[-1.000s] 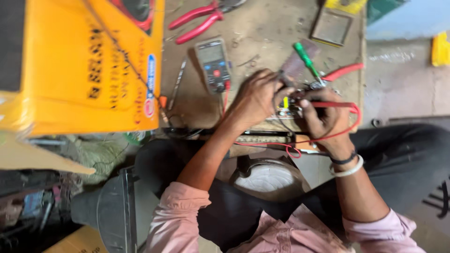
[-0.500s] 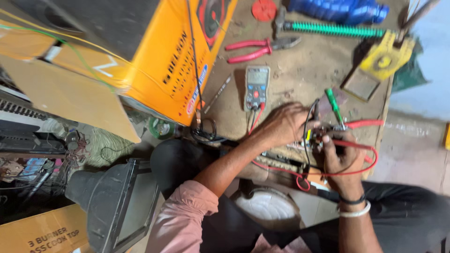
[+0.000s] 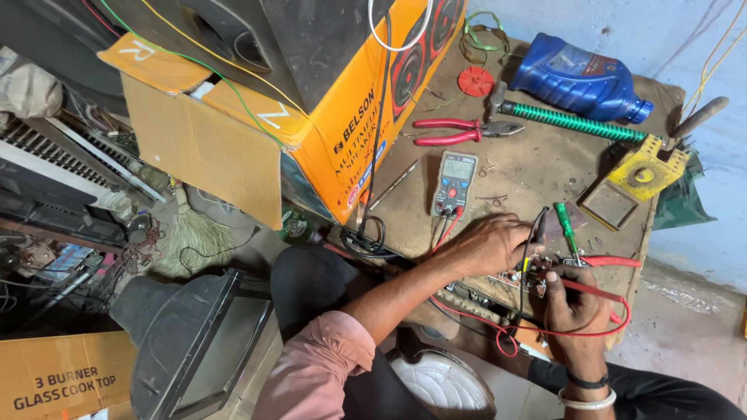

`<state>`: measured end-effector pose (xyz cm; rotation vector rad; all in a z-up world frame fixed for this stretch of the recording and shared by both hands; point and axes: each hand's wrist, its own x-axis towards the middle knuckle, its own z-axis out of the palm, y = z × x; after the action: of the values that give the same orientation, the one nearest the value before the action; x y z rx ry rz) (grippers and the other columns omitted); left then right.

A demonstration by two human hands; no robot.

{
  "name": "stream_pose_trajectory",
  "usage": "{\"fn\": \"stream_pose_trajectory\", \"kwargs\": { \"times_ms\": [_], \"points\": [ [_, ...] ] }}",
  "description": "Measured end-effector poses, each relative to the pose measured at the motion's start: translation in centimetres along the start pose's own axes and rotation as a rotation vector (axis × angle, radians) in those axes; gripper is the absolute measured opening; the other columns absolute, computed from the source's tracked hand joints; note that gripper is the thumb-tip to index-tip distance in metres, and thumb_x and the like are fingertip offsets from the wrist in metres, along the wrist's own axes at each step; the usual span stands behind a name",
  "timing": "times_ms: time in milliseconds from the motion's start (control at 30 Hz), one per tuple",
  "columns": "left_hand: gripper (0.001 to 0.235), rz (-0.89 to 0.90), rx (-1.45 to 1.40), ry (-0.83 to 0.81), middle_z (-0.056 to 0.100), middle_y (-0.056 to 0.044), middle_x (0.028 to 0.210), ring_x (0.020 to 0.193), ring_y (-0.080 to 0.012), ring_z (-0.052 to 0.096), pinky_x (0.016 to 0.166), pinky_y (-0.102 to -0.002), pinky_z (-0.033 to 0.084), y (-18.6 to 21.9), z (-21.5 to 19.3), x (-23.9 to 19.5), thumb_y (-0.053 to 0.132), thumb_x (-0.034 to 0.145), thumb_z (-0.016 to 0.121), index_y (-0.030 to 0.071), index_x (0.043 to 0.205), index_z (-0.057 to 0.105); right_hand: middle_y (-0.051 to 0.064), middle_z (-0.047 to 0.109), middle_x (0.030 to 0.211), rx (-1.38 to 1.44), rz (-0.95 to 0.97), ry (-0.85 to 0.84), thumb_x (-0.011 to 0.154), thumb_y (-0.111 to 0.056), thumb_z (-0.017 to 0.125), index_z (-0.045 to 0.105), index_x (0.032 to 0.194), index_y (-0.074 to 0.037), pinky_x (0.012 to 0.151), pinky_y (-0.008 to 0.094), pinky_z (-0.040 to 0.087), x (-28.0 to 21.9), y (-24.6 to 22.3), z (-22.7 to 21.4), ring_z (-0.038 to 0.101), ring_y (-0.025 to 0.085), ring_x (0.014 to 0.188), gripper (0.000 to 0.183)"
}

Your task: The person uses a multimeter to test various points on a small circuit board. They hold the board and move the multimeter probes across different components and solder joints, checking electrical continuity or voltage.

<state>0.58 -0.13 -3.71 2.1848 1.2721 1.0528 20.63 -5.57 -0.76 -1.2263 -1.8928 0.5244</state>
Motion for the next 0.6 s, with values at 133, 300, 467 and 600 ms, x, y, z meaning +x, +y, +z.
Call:
{"fn": "stream_pose_trajectory", "kwargs": {
  "times_ms": [133, 300, 467, 600],
  "points": [
    [0.032, -0.033, 0.001, -0.005, 0.07, -0.012, 0.09, 0.096, -0.0329, 0.066, 0.09, -0.046, 0.052, 0.5, -0.1, -0.2, 0.038, 0.099, 0.063, 0.008, 0.094, 0.07, 0.014, 0.07, 0.085, 0.026, 0.107, -0.02, 0.102, -0.015, 0.067, 0.066, 0.103, 0.003, 0.067, 0.033, 0.053, -0.3, -0.4, -0.1, 0.069, 0.022, 0.074, 0.018],
    [0.028, 0.027, -0.06, -0.03, 0.07, -0.011, 0.094, 0.094, -0.0327, 0.066, 0.089, -0.046, 0.052, 0.3, -0.9, 0.2, 0.035, 0.099, 0.062, 0.008, 0.099, 0.068, 0.013, 0.071, 0.088, 0.012, 0.111, -0.024, 0.101, -0.015, 0.067, 0.066, 0.103, 0.003, 0.067, 0.033, 0.054, 0.5, -0.9, 0.0, 0.071, 0.022, 0.075, 0.018],
    [0.026, 0.023, -0.078, -0.022, 0.069, -0.013, 0.095, 0.096, -0.0327, 0.066, 0.09, -0.045, 0.052, 0.1, -1.1, 0.2, 0.032, 0.1, 0.064, 0.007, 0.104, 0.067, 0.013, 0.072, 0.089, 0.045, 0.223, -0.045, 0.099, -0.014, 0.066, 0.069, 0.104, 0.002, 0.063, 0.032, 0.055, 0.7, -0.8, 0.2, 0.072, 0.02, 0.071, 0.017],
    [0.025, 0.029, -0.062, -0.012, 0.07, -0.013, 0.097, 0.097, -0.0329, 0.066, 0.091, -0.045, 0.052, 0.4, -1.4, 0.3, 0.03, 0.1, 0.065, 0.006, 0.104, 0.067, 0.013, 0.072, 0.086, 0.029, 0.226, -0.04, 0.097, -0.014, 0.067, 0.068, 0.101, 0.001, 0.064, 0.031, 0.055, 0.8, -0.3, 0.4, 0.071, 0.019, 0.072, 0.015]
  ]
}}
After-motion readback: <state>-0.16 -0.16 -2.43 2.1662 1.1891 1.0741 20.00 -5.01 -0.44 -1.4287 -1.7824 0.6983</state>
